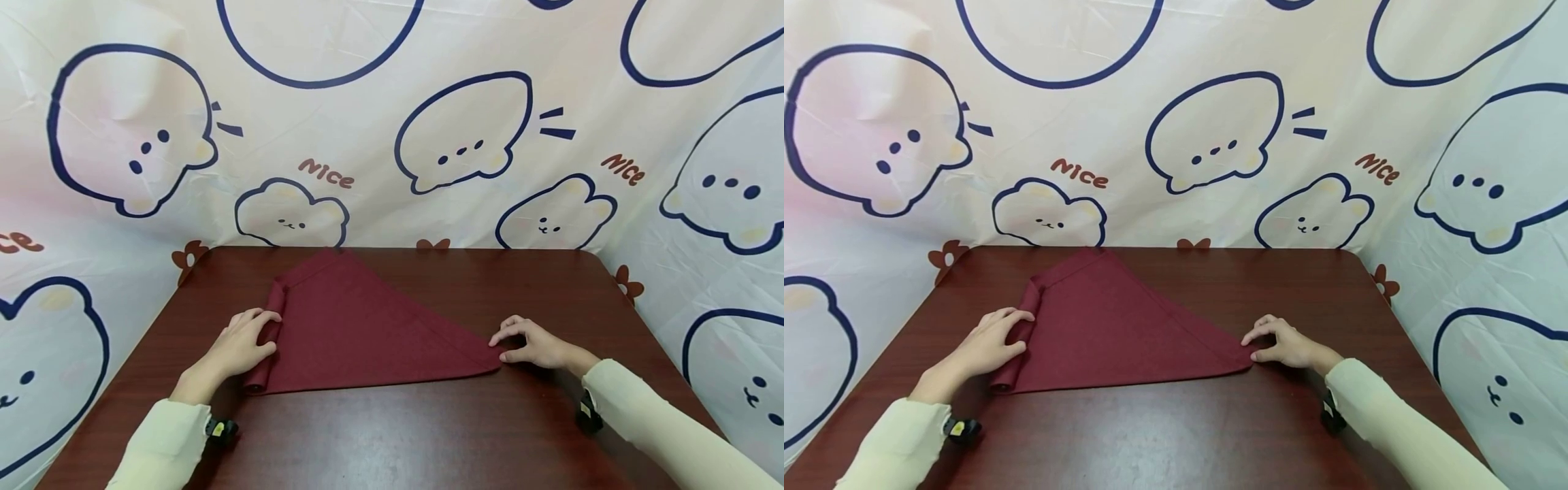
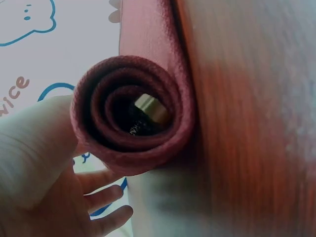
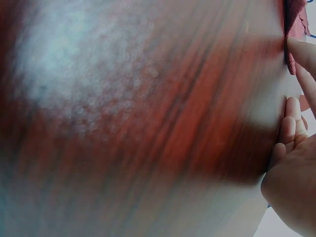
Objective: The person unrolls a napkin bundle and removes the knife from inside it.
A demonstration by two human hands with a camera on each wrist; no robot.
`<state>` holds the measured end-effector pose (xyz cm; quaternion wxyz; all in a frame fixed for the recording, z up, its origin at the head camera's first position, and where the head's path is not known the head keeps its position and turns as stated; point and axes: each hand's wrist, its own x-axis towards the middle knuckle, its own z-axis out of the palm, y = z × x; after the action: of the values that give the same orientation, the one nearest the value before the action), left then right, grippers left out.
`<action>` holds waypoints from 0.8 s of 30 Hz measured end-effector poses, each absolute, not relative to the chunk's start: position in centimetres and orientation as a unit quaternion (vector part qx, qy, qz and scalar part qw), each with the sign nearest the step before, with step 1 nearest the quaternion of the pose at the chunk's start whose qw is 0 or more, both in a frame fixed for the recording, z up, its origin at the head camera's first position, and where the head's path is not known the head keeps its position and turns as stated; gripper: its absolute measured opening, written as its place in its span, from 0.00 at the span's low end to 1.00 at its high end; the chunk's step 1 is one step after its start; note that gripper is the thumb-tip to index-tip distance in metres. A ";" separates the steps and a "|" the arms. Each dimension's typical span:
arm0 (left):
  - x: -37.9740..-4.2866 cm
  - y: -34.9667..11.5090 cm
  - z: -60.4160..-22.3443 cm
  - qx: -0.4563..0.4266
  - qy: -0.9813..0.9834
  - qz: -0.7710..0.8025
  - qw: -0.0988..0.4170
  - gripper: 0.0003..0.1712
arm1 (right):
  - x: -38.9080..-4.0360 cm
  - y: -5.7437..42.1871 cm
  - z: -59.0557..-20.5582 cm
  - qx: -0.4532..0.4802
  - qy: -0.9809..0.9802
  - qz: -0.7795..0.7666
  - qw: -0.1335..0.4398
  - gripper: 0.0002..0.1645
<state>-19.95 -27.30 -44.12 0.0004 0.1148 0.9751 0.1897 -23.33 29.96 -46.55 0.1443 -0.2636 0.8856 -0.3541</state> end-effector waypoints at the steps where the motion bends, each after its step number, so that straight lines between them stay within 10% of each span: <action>1: -19.9 -27.4 -44.1 0.113 0.975 0.192 0.000 0.25 | -23.3 29.9 -46.5 -0.264 0.886 -0.353 0.144 0.13; 24: -19.5 -30.0 -44.5 0.098 0.969 0.227 0.016 0.26 | -23.4 29.8 -46.6 -0.260 0.889 -0.348 0.146 0.13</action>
<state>-19.49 -29.98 -44.46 0.0158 0.0983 0.9687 0.2274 -23.41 29.85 -46.57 0.1460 -0.2600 0.8886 -0.3485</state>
